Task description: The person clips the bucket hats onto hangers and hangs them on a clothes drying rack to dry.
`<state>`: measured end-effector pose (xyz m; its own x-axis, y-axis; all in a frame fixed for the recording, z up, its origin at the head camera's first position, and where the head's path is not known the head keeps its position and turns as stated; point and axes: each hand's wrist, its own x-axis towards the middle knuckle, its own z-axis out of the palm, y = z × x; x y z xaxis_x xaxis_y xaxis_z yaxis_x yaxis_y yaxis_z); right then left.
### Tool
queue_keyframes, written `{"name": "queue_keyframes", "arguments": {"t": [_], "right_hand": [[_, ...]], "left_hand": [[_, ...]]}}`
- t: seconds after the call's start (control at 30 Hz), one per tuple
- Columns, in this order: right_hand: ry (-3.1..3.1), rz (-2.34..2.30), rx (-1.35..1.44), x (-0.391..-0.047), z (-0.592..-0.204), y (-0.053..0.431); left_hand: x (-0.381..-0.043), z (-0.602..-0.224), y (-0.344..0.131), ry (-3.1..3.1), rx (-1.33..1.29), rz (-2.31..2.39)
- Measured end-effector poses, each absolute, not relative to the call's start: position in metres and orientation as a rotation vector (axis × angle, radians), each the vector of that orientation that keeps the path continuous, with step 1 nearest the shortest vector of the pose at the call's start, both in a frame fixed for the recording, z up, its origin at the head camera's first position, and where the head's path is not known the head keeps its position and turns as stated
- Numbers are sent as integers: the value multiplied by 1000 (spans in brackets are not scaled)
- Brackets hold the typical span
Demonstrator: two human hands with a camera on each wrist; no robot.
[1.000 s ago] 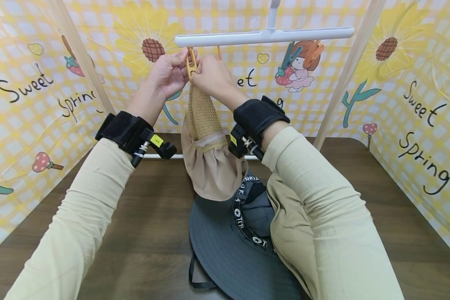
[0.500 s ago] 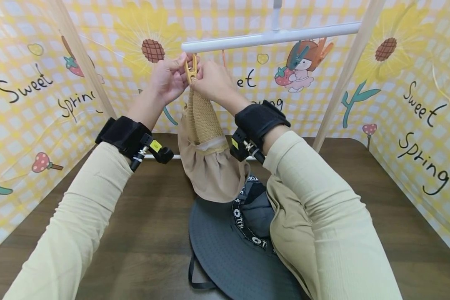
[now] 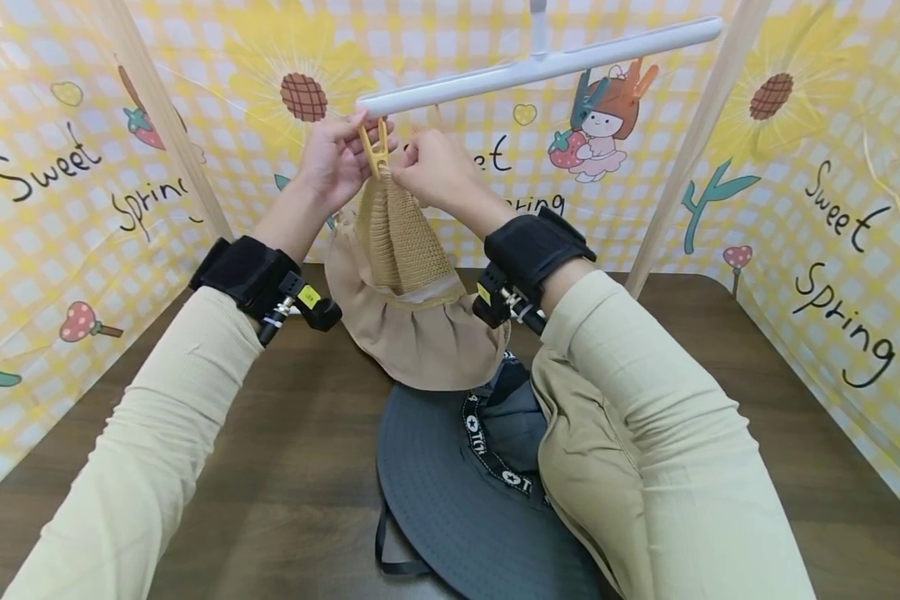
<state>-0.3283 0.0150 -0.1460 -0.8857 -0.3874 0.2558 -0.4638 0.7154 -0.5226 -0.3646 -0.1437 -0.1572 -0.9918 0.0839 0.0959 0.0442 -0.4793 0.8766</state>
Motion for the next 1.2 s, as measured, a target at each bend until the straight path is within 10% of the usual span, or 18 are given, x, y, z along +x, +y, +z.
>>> {"name": "queue_keyframes", "arguments": {"t": [1.2], "right_hand": [[-2777, 1100, 672, -310, -200, 100]], "left_hand": [[-373, -164, -215, 1471, 13, 2943]]}}
